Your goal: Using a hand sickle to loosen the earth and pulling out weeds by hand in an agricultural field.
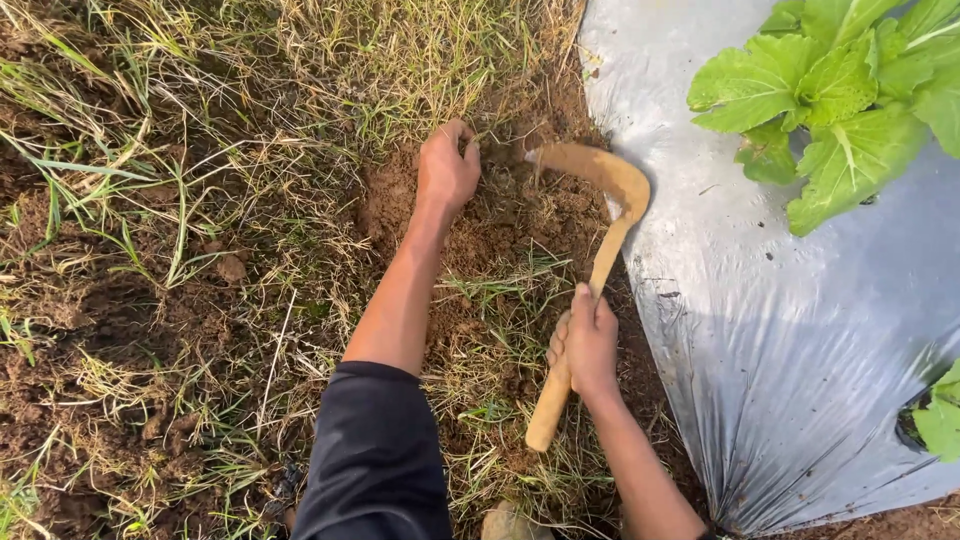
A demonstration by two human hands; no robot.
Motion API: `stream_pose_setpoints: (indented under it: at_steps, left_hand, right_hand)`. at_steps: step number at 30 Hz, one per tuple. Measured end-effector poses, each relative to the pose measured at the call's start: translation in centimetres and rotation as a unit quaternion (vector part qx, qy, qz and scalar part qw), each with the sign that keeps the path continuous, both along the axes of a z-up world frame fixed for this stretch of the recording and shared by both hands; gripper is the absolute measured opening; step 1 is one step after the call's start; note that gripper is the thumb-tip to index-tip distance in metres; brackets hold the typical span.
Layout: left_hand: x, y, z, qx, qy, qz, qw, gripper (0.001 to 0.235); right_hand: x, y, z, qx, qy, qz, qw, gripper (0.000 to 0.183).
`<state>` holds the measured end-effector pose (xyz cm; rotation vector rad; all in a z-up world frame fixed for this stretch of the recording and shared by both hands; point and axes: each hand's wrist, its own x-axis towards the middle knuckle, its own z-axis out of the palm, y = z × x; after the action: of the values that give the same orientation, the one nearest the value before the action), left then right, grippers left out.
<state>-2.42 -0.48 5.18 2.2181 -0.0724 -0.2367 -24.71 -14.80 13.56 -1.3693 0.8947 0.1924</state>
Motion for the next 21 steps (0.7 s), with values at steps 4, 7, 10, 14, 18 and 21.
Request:
stream_pose_setpoints:
  at_steps: [4,7,10,14,18,21]
  left_hand:
    - [1.5,0.5,-0.3,-0.001,-0.031,0.008,0.999,0.011]
    - [1.6,0.8,0.8,0.012,-0.035,0.003,0.999,0.01]
    - [0.7,1.1,0.6,0.006,0.006,0.013,1.0,0.009]
    - [0.3,1.0,1.6,0.005,0.034,0.024,0.999,0.012]
    - [0.1,1.2,3.1,0.015,0.05,0.009,0.999,0.015]
    - [0.7,1.2,2.2,0.031,0.067,0.0,0.997,0.018]
  right_hand:
    - [3.0,0.3,-1.2,0.028,-0.058,0.008,0.998,0.037]
    - [1.7,0.8,-1.7,0.073,0.011,0.027,0.997,0.038]
    - [0.5,0.3,-2.2,0.059,0.049,0.043,0.996,0.038]
    - [3.9,0.3,-1.7,0.03,0.013,0.062,0.998,0.038]
    - [1.6,0.7,1.0,0.016,0.07,0.108,0.992,0.037]
    - [1.0,0.2,2.4,0.031,0.087,0.092,0.992,0.036]
